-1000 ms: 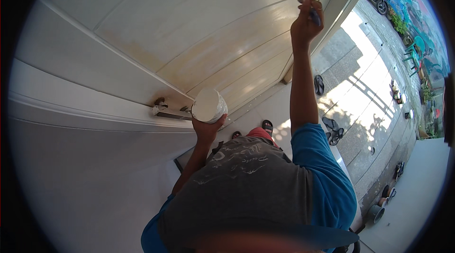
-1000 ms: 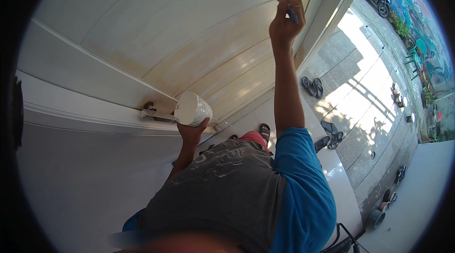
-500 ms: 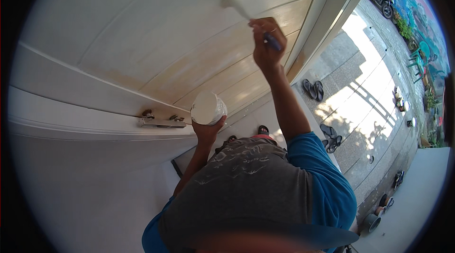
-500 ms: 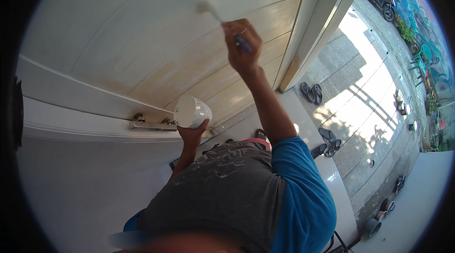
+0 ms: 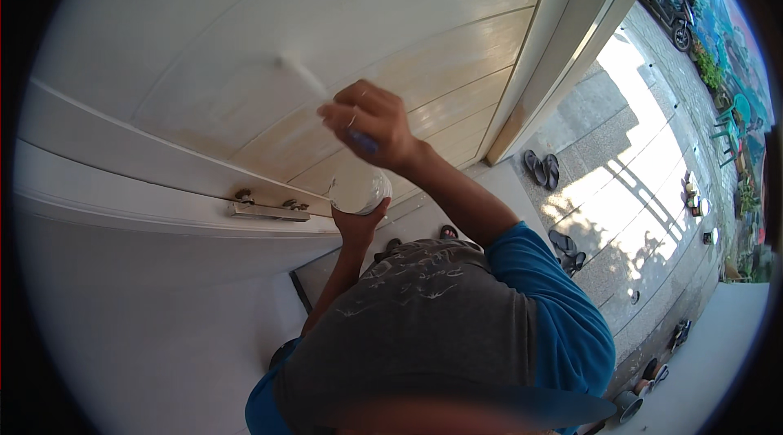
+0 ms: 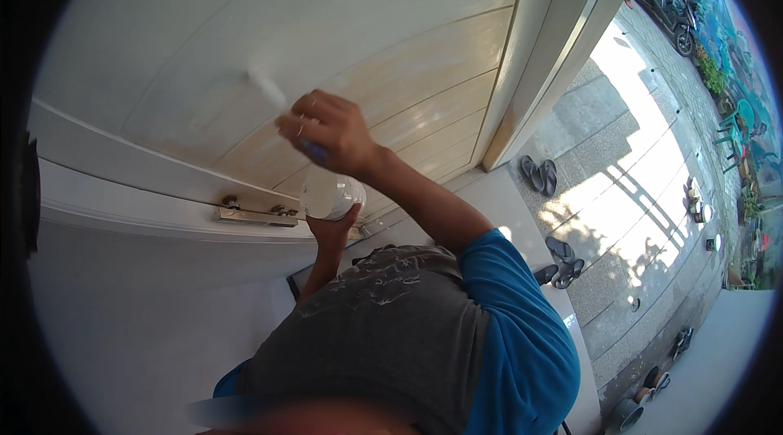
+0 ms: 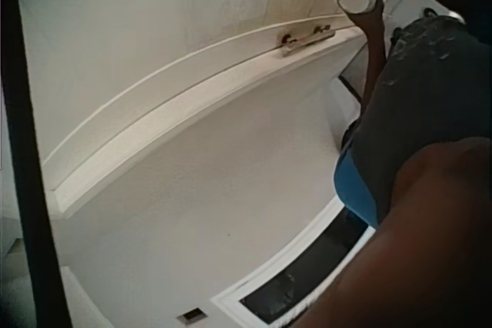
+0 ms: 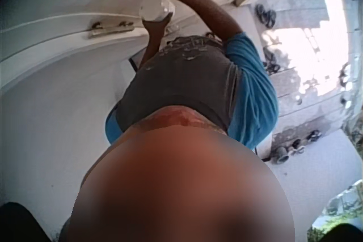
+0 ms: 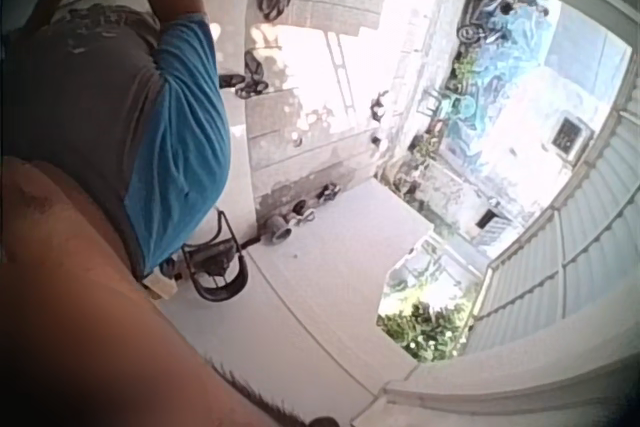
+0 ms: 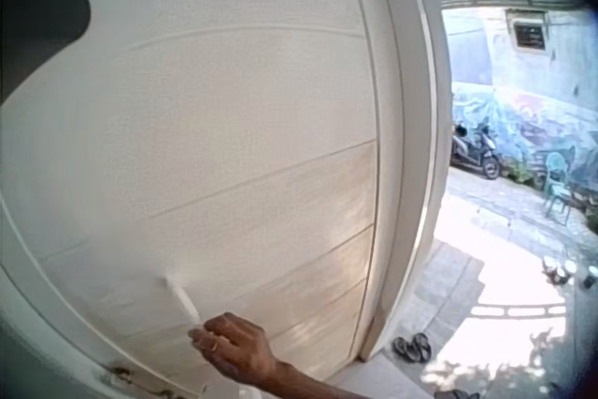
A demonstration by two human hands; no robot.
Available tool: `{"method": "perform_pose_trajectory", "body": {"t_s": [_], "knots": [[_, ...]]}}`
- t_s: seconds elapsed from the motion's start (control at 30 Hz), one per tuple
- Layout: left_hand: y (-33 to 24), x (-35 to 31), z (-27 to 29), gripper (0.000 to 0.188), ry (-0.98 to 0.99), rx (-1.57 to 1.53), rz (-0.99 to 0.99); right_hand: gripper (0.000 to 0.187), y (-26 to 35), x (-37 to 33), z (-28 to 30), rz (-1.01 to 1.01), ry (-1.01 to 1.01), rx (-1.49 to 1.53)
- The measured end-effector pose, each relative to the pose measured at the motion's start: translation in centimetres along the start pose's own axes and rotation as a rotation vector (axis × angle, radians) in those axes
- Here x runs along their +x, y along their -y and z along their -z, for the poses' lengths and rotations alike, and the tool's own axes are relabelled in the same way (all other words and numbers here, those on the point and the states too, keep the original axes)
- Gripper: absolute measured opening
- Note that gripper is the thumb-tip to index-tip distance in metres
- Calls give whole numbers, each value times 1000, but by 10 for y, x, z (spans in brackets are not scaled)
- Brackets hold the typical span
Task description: The person paints a wooden door with white paint using a brush.
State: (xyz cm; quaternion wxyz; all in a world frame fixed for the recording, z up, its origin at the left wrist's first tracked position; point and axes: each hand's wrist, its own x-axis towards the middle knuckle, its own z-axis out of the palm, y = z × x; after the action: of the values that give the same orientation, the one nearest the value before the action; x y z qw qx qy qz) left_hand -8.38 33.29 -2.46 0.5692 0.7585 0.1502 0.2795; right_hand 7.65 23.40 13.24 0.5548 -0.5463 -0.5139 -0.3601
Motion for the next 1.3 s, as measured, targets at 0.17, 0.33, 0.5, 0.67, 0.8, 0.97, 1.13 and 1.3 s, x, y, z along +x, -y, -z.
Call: {"method": "perform_pose_trajectory", "body": {"t_s": [0.17,0.33,0.5,0.67,0.8,0.97,1.13,1.3], "knots": [[2,-6,-2,79,-22,-20,-36,6,-68,15,101,-104,-537,-283],[4,-10,-7,78,-13,-20,-30,4,-76,12,115,-61,-545,-527],[1,-9,-14,74,-14,-17,-22,22,-14,-13,20,-38,-108,-103],[2,-14,-17,73,-27,-7,-49,13,-46,-17,63,-211,-304,-67],[6,-18,-17,74,-22,-23,-36,6,-76,-14,117,-178,-558,-441],[0,-18,-23,75,-14,-53,-29,11,-63,-19,82,-96,-445,-387],[3,-20,-30,76,-2,-19,-48,19,-20,-18,41,-75,-60,-71],[5,-25,-33,75,-36,-43,-59,6,-76,-11,108,-168,-444,-179]]}}
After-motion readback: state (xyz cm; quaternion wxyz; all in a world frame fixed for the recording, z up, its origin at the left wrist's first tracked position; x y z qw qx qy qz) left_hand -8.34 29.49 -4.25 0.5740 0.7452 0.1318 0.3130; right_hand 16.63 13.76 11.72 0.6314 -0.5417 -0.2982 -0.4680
